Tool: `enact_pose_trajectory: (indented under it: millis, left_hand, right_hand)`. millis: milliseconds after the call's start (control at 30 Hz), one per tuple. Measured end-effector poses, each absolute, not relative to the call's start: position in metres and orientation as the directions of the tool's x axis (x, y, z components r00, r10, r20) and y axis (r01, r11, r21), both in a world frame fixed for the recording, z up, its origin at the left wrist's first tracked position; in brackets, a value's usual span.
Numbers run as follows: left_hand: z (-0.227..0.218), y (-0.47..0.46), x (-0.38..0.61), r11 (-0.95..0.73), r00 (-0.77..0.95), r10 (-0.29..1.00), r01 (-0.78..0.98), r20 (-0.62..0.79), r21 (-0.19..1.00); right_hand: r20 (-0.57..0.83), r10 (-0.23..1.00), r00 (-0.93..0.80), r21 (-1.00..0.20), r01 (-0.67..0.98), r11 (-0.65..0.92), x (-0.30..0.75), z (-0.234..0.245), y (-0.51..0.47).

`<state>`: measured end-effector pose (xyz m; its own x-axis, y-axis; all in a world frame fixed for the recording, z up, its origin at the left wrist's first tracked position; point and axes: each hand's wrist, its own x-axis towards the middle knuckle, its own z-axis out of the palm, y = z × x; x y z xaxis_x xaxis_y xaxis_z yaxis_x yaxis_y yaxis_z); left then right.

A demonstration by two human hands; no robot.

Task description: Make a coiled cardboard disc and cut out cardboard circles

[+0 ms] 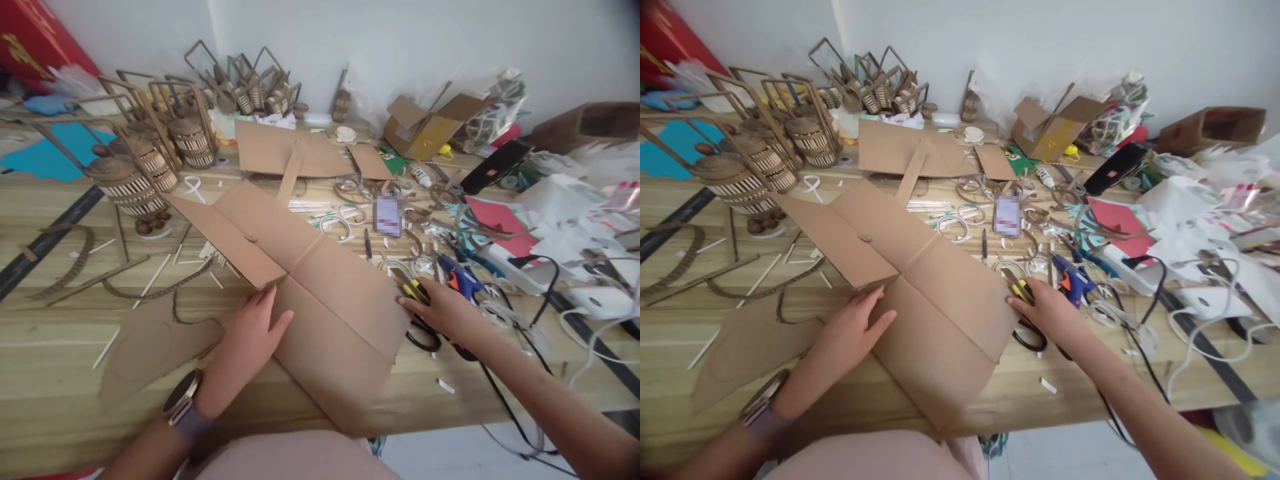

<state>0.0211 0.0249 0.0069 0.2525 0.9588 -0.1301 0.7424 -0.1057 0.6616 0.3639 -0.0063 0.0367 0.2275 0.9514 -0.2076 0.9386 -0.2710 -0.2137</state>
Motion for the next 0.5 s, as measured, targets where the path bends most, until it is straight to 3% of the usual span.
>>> enact_pose_trajectory:
  millis: [167,367,500]
  left_hand:
    - [0.015,0.046,0.022,0.148,0.191,0.931,0.584,-0.312,0.798]
    - [0.025,0.061,0.022,0.412,0.424,0.751,0.297,-0.506,0.861]
    - [0.023,0.062,0.024,0.480,0.524,0.687,0.194,-0.504,0.856]
  right_hand:
    - [-0.377,0.900,0.220,-0.355,0.863,-0.359,0.368,0.046,0.011]
    - [-0.500,0.848,0.176,-0.537,0.705,-0.463,0.374,0.068,0.019]
    - [-0.483,0.859,0.170,-0.577,0.676,-0.458,0.376,0.078,0.025]
